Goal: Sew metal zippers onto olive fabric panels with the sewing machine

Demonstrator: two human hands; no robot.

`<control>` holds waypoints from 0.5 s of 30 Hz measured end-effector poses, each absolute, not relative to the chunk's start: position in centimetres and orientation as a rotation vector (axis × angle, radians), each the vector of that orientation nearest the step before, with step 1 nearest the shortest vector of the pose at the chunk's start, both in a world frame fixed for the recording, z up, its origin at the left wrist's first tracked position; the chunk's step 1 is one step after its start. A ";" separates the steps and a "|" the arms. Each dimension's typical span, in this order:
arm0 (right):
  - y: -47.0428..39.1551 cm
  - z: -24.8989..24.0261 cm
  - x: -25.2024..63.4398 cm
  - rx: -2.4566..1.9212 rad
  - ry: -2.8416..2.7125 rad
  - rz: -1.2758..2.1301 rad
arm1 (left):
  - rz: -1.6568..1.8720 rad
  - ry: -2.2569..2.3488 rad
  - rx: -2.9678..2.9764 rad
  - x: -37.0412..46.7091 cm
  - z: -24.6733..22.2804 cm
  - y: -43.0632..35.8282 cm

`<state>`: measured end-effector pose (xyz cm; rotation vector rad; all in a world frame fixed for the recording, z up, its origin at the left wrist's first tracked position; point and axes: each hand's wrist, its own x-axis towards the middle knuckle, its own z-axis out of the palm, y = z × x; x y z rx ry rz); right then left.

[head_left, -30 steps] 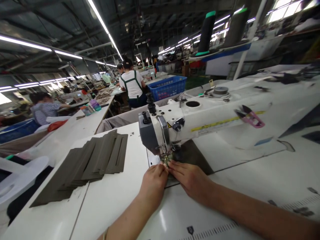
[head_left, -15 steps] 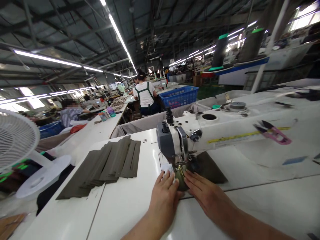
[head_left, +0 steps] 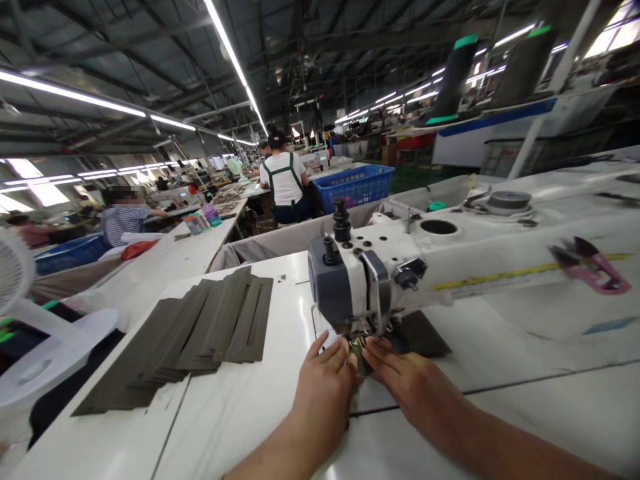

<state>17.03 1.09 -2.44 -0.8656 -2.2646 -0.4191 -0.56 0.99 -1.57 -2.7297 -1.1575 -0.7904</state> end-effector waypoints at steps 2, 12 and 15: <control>1.5 -2.4 16.9 -0.884 -2.262 -0.372 | -0.805 -1.177 -2.724 -0.5 -1.8 1.5; 2.4 -3.8 17.2 -1.011 -2.263 -0.208 | -0.861 -1.262 -2.732 -0.3 -1.6 2.2; 2.5 -3.9 17.4 -0.999 -2.297 -0.143 | -0.845 -1.280 -2.740 -0.3 -1.6 2.2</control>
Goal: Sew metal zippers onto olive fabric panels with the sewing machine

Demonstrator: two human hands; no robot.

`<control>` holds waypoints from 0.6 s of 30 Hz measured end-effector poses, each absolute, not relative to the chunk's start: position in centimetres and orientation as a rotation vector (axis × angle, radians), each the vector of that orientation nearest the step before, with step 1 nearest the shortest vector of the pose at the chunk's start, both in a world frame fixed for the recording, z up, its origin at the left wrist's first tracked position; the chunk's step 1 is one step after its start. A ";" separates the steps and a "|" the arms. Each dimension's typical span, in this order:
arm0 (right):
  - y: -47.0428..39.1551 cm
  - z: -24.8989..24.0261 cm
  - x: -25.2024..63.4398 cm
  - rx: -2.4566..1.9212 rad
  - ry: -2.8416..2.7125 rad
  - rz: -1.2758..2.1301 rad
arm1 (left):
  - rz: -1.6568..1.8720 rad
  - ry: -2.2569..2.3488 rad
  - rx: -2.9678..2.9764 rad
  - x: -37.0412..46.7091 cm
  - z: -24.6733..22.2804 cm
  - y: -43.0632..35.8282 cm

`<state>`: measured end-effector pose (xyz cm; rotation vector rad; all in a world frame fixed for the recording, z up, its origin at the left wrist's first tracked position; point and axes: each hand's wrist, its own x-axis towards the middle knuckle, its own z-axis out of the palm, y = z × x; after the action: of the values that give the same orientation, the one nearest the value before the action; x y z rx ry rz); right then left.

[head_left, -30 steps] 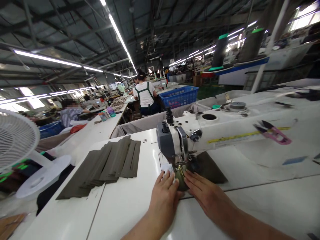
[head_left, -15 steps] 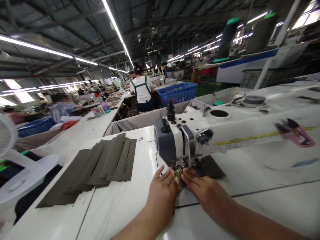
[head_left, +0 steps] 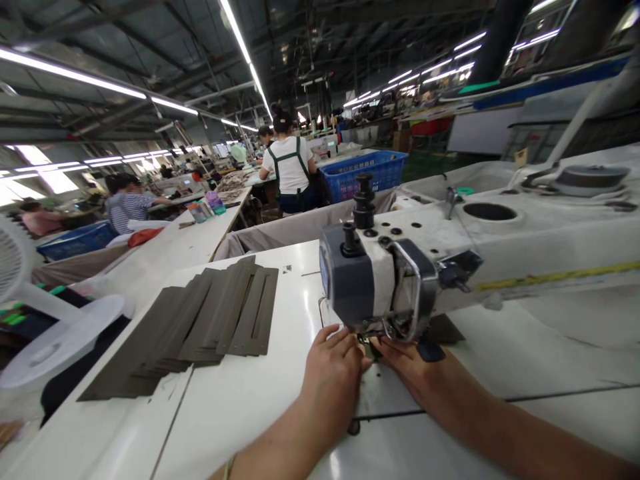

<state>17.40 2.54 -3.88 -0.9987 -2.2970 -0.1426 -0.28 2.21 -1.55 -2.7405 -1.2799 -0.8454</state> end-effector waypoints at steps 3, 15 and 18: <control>2.6 -3.6 17.5 -0.975 -2.277 -0.120 | -0.867 -1.277 -2.739 -0.3 -1.7 2.3; 3.0 -4.2 17.7 -0.998 -2.306 -0.066 | -0.931 -1.254 -2.685 -0.3 -2.0 2.6; 2.9 -4.4 17.5 -0.979 -2.285 -0.091 | -0.946 -1.268 -2.660 -0.2 -2.0 2.6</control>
<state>17.47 2.93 -4.37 -0.9788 -2.2847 -0.0908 -0.15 2.55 -2.05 -2.6596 -1.2678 -0.9460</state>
